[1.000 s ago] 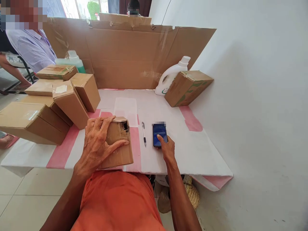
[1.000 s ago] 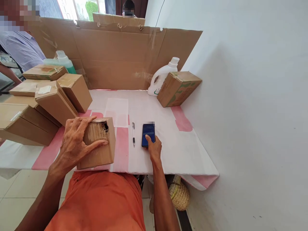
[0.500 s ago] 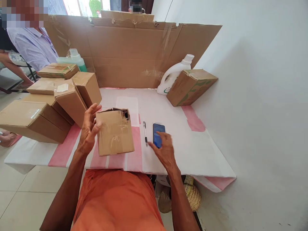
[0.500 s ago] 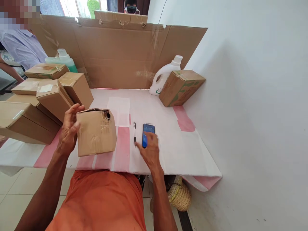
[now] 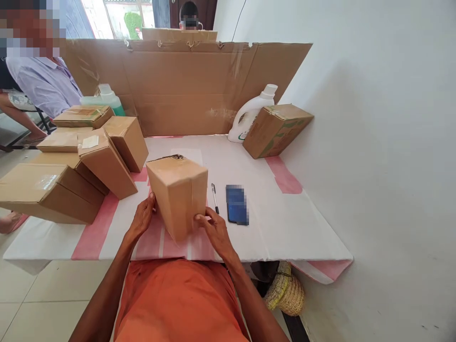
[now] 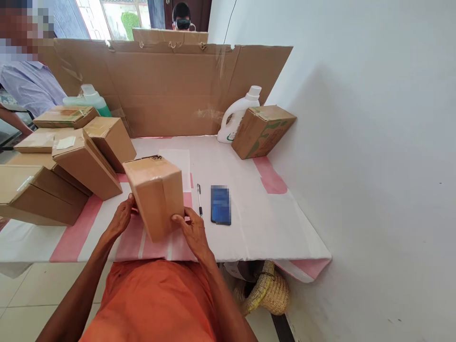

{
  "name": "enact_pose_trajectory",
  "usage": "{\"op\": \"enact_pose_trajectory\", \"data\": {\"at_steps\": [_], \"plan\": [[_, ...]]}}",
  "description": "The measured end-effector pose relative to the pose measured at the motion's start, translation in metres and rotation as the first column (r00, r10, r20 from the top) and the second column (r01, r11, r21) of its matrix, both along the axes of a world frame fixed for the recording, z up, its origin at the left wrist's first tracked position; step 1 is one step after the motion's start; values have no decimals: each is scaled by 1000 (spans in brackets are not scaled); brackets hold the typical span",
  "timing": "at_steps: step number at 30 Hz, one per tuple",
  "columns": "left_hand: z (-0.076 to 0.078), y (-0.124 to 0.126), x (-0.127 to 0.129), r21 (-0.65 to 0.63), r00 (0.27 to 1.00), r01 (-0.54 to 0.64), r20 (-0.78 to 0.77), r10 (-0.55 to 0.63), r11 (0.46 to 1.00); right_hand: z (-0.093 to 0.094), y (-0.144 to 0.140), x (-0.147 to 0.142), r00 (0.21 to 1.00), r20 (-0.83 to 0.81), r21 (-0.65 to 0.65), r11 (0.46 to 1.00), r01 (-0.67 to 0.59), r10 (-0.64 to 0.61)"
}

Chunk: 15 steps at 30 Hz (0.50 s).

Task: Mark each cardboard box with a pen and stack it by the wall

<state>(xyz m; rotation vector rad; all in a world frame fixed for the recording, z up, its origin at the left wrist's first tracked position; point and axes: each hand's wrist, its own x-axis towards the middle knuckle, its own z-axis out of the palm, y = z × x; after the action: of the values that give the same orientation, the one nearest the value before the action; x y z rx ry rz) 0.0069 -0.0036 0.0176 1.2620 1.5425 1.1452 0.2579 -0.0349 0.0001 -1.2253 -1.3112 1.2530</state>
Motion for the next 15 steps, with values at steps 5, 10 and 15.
{"op": "enact_pose_trajectory", "data": {"at_steps": [5, 10, 15], "plan": [[15, -35, 3, -102, 969, 115, -206, -135, 988, 29, -6, 10, 995, 75, 22, 998, 65, -66], [20, -64, 5, -174, 966, 77, -230, -117, 982, 35, -15, 2, 993, -55, 26, 994, 104, -102], [41, -90, -14, -170, 976, 190, -75, -205, 967, 63, -27, 10, 981, -183, 115, 993, -38, 58]]}}
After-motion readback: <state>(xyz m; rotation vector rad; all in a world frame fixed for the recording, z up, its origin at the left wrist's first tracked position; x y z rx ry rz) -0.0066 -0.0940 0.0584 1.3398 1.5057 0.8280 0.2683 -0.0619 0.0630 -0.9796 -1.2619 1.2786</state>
